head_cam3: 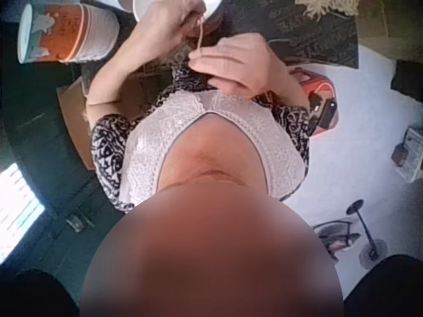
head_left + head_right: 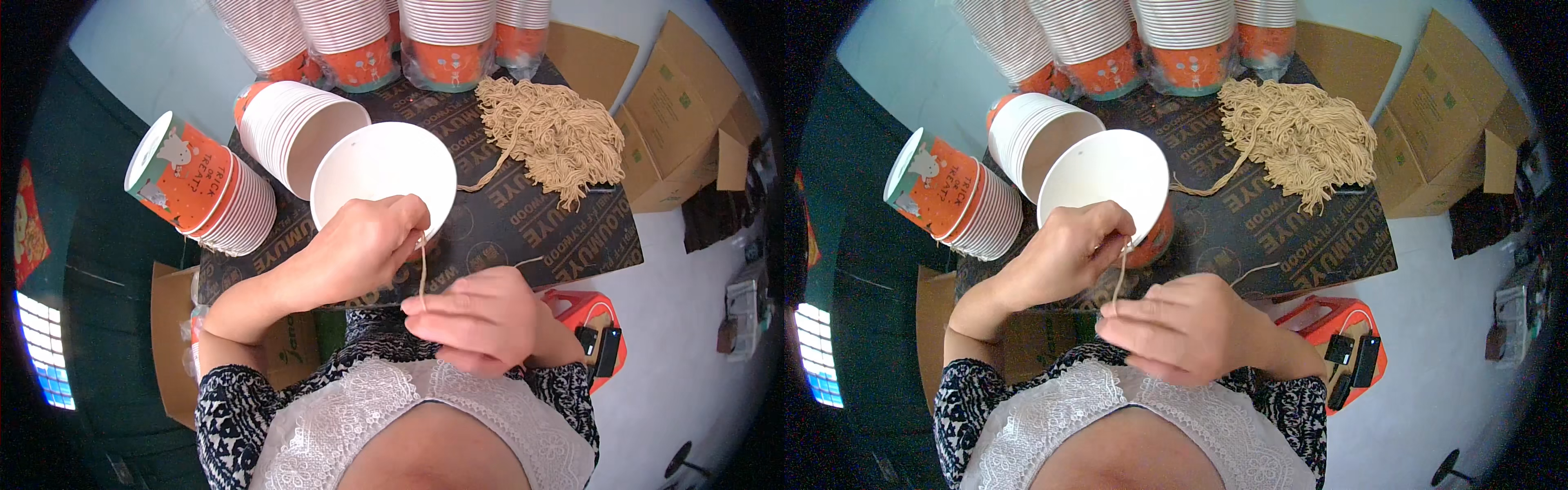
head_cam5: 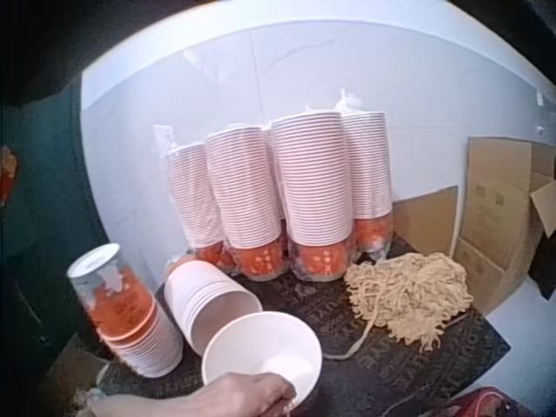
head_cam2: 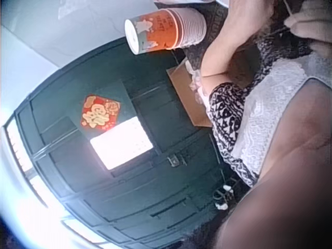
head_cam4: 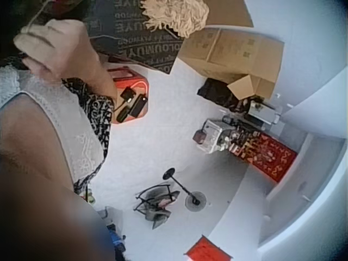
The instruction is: Threading and tying elastic strings through holes in paper buckets for packaging.
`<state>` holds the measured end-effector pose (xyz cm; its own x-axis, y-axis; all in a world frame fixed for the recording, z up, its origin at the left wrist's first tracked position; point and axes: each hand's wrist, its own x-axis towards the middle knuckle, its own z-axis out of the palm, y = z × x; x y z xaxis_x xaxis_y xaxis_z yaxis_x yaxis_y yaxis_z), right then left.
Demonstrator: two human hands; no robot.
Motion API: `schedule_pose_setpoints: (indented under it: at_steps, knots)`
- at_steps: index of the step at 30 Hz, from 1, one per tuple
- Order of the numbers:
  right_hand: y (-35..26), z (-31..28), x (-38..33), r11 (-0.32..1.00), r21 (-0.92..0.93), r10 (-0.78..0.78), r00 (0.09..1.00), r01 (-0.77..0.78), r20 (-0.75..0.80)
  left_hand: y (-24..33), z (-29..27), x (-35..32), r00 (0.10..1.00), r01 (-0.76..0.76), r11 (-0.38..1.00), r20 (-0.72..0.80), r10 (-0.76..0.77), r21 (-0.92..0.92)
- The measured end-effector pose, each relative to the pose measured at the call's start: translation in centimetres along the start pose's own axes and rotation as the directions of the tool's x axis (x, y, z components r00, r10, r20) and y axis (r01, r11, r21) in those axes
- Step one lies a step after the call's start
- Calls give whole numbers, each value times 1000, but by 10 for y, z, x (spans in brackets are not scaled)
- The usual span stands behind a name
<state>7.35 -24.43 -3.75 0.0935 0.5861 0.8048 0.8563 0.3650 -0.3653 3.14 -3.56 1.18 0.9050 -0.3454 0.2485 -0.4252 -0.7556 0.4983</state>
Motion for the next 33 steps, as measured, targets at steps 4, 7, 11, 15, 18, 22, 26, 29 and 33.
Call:
schedule_pose_setpoints:
  at_steps: [4,7,11,15,18,22,26,29,33]
  knots:
    - [12,-4,-4,978,-189,35,969,-83,-245,-3,4,-5,999,-27,998,-23,28,48]
    - [23,-3,6,887,-315,217,907,-338,-360,-6,5,-8,983,-154,968,-67,170,197]
    - [31,3,7,890,-229,321,898,-395,-300,-14,10,-7,880,-347,862,-189,436,370]
    - [31,7,14,923,-99,336,906,-371,-259,-24,14,-10,815,-414,762,-170,554,498]
    - [31,7,15,926,-70,346,907,-372,-241,-26,15,-10,747,-456,687,-177,641,567]
    - [31,7,17,928,-65,345,911,-367,-225,-24,17,-8,719,-470,667,-188,670,579]
    - [29,6,17,926,-39,363,913,-376,-183,-24,18,-6,696,-482,667,-214,685,568]
    - [33,8,14,933,-78,327,920,-350,-216,-25,19,-6,695,-486,678,-227,682,552]
    - [35,14,8,939,-63,314,915,-340,-254,-22,19,-8,731,-471,725,-238,640,502]
